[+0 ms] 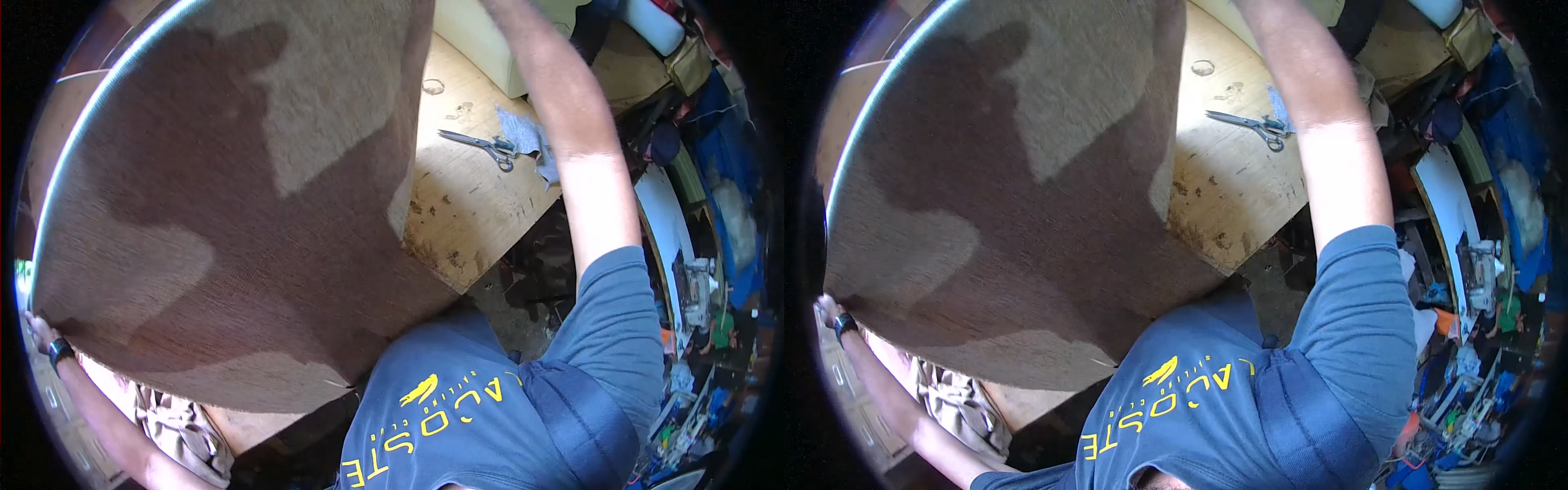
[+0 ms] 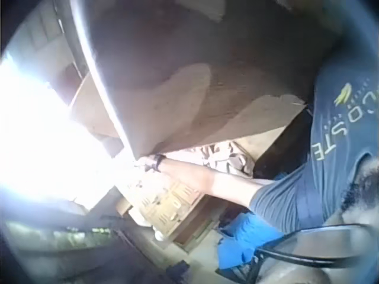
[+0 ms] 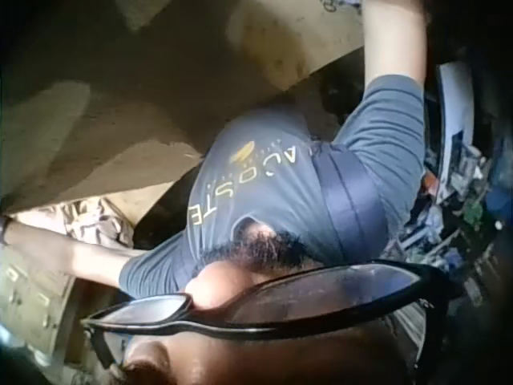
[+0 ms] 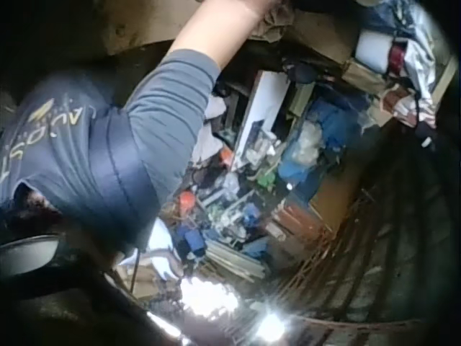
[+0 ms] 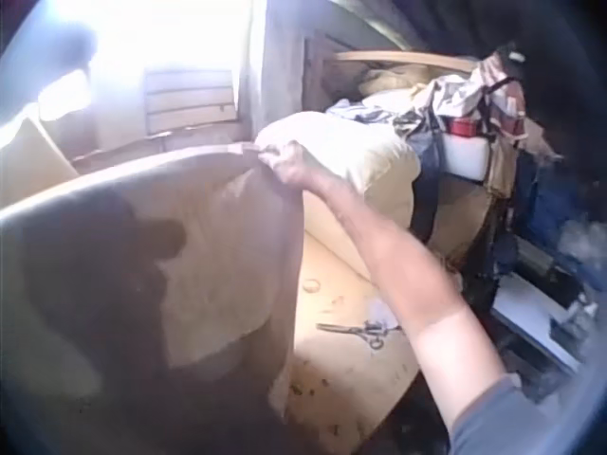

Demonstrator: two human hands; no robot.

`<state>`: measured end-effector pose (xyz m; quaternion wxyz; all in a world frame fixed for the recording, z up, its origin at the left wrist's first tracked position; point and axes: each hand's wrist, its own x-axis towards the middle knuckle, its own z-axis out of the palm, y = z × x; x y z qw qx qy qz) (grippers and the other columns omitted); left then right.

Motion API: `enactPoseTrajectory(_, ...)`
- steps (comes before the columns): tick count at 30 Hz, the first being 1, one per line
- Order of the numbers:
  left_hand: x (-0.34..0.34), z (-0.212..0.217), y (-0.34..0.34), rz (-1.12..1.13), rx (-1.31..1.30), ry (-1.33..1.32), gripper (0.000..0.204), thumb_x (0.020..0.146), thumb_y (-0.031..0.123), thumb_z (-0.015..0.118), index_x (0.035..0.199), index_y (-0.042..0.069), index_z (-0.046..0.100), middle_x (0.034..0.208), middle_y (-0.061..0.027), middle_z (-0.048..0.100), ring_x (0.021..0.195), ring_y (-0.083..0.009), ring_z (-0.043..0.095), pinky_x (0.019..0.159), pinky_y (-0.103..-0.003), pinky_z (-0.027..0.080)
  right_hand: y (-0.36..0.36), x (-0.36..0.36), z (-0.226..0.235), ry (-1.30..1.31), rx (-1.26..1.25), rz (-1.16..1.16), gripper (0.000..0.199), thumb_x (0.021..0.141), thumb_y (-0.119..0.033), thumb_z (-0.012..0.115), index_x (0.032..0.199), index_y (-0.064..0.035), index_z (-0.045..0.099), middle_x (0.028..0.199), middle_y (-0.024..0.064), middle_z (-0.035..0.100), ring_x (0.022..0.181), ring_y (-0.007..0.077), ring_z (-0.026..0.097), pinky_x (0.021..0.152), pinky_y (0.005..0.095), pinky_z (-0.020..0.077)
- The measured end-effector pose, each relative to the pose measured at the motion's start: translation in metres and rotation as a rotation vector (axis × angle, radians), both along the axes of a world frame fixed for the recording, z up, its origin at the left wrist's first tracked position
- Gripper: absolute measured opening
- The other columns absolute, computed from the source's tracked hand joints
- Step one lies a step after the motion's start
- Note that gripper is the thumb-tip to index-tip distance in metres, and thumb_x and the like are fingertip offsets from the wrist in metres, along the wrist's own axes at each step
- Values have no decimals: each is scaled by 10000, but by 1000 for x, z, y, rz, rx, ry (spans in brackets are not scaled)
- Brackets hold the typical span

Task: The person cuts a large piece of grey fabric on a wooden workbench using shears. They measure the fabric with a tape measure and cut it into rectangular sections, occasionally folding and repositioning the material to align the cuts.

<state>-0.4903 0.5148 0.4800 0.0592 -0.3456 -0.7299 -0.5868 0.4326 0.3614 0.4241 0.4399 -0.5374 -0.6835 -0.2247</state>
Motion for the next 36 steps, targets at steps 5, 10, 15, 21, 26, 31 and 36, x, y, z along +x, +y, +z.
enactPoseTrajectory(5, -117, -51, 97, -84, -218, 98, 696, 939, 580, 503, 1270, -28, 584, 1200, -204, 646, 1143, -280, 587, 1010, -369, 415, 102, 8, -66, -25, -179, -151, 201, 852, -265, 569, 751, -109, 644, 857, 130, 673, 818, 308, 644, 735, 465, 487)
enactPoseTrajectory(10, -62, -202, 130, -498, -304, 115, 719, 934, 517, 574, 1343, -71, 506, 1284, -209, 597, 1176, -271, 574, 1041, -364, 413, 173, 23, -159, -160, -401, -212, 166, 810, -227, 596, 787, -82, 673, 921, 160, 690, 890, 295, 670, 785, 441, 512)
enactPoseTrajectory(15, 169, -329, -45, -592, -290, 485, 488, 960, 273, 612, 1337, -25, 527, 1344, -225, 564, 1233, -332, 554, 1064, -382, 395, 31, 39, -276, 225, -818, -103, 181, 882, -142, 479, 853, -34, 622, 699, 72, 656, 644, 195, 626, 615, 367, 496)
enactPoseTrajectory(21, 429, -453, -401, -1550, -607, 136, 221, 804, 103, 694, 1018, 47, 690, 1008, -178, 664, 933, -355, 620, 819, -434, 489, -215, -4, -411, 635, -944, -344, 219, 852, -62, 606, 1055, -29, 684, 996, 113, 672, 876, 208, 655, 793, 335, 532)
enactPoseTrajectory(26, 512, -456, -440, -1557, -527, 524, 333, 791, 248, 752, 1105, 147, 709, 1050, -83, 628, 1029, -291, 572, 896, -430, 424, -256, -49, -401, 285, -725, -265, 401, 770, -3, 610, 1146, -126, 672, 1389, 143, 483, 1100, 310, 577, 905, 394, 507)
enactPoseTrajectory(31, 520, -488, -453, -1483, -469, 630, 198, 824, 242, 701, 998, 149, 689, 961, -63, 603, 963, -278, 558, 855, -429, 412, -189, -16, -409, -178, -581, 5, 235, 793, -114, 626, 1017, -122, 694, 1391, 160, 494, 1220, 338, 495, 1021, 491, 403)
enactPoseTrajectory(36, 498, -470, -480, -1501, -607, 411, 78, 835, 153, 668, 861, 80, 656, 904, -94, 592, 911, -309, 554, 807, -436, 427, -168, -21, -336, 175, -1029, 466, 178, 817, -191, 607, 805, -26, 669, 834, 100, 675, 880, 277, 644, 828, 378, 488)
